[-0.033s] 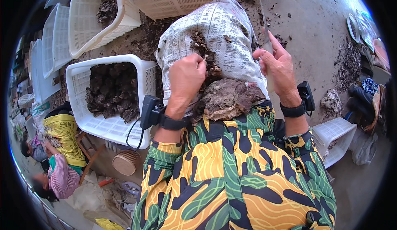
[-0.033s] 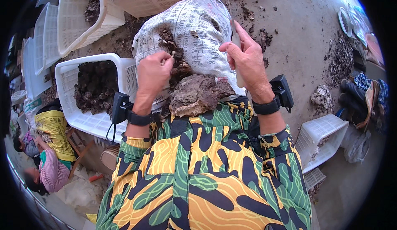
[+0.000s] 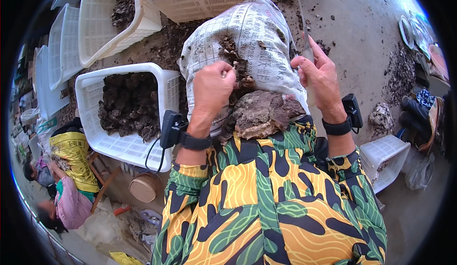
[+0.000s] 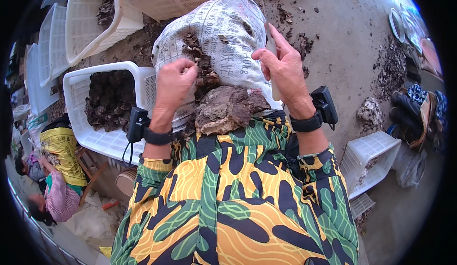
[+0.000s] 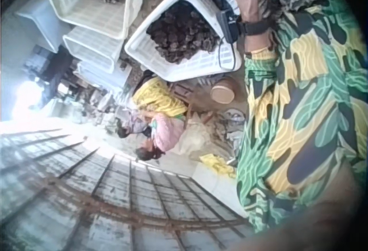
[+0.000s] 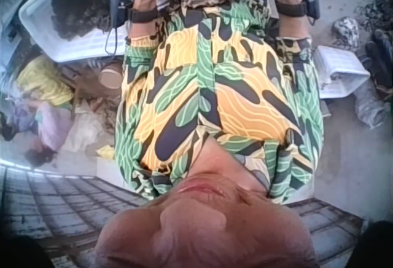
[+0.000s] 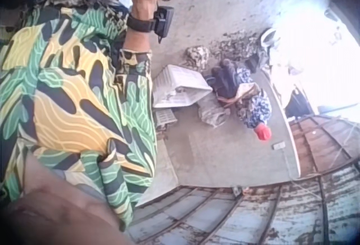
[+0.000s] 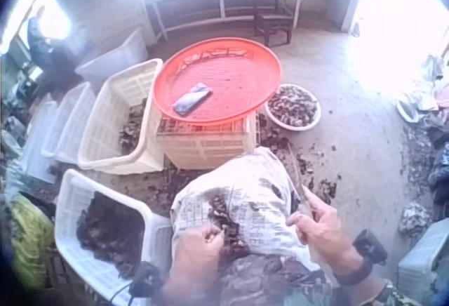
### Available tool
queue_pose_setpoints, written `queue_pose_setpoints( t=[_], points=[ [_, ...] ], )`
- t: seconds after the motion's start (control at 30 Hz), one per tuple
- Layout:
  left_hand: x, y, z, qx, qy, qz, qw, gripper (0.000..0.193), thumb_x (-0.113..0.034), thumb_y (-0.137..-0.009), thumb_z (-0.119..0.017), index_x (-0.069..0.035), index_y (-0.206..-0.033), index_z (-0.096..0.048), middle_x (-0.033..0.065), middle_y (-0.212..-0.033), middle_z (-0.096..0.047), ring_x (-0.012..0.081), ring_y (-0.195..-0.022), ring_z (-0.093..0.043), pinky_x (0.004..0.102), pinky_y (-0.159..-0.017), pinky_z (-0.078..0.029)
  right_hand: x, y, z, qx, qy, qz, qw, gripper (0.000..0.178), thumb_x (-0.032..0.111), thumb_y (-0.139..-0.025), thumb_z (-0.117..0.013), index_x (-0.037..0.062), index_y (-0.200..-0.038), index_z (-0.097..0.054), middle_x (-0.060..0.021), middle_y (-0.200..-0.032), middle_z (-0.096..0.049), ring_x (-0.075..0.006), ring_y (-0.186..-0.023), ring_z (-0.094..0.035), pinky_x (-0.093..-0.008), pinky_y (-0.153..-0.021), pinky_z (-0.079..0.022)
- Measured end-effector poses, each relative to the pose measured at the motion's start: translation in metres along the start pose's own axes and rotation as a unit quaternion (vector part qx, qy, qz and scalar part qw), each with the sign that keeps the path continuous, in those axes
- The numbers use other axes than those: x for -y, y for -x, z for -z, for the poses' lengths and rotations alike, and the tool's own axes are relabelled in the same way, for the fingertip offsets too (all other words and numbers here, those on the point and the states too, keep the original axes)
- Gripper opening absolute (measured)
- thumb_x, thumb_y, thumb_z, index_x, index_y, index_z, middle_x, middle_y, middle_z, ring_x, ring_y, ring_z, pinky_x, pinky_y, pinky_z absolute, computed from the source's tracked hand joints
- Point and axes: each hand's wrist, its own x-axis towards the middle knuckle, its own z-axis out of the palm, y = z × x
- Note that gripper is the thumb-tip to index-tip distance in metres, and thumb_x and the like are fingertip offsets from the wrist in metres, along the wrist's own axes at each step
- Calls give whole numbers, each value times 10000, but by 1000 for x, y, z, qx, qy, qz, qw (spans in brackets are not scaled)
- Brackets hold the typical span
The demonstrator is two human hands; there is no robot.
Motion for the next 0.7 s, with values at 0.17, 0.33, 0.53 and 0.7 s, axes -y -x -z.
queue_pose_setpoints(
  t=[0.17, 0.33, 0.53, 0.7],
  points=[
    [-2, 2, 21, 98, 413, 214, 880, 77, -124, -881, -618, -53, -853, -608, -51, -595, -515, 2, -419, -377, 160, -380, -268, 1, -2, -3, 11, 1, 1, 1000, 633, 38, -874, -549, -32, -1448, -290, -37, -793, -647, -26, -551, -469, -181, -456, -403],
    [-15, 7, 28, 103, 494, 217, 836, 72, -112, -860, -618, -66, -809, -595, -52, -587, -507, -7, -427, -349, 160, -377, -229, 8, -6, -24, 61, 61, 38, 996, 614, 57, -872, -568, 33, -1446, -352, -28, -777, -644, -28, -556, -470, -188, -464, -404],
    [-14, 6, 33, 57, 481, 184, 855, 82, -132, -885, -642, -72, -856, -593, -41, -588, -517, 1, -418, -355, 161, -371, -236, 18, -8, -31, 106, 105, 78, 986, 610, 59, -903, -567, 20, -1458, -316, -22, -828, -636, -6, -562, -422, -166, -471, -391],
    [-3, 5, 27, -16, 485, 156, 860, 156, -170, -896, -663, -41, -817, -625, -47, -593, -523, 3, -469, -389, 163, -410, -265, 13, -6, -28, 87, 106, 58, 989, 606, 73, -882, -574, 49, -1447, -358, -13, -786, -631, -28, -568, -445, -192, -485, -397]
  ],
)
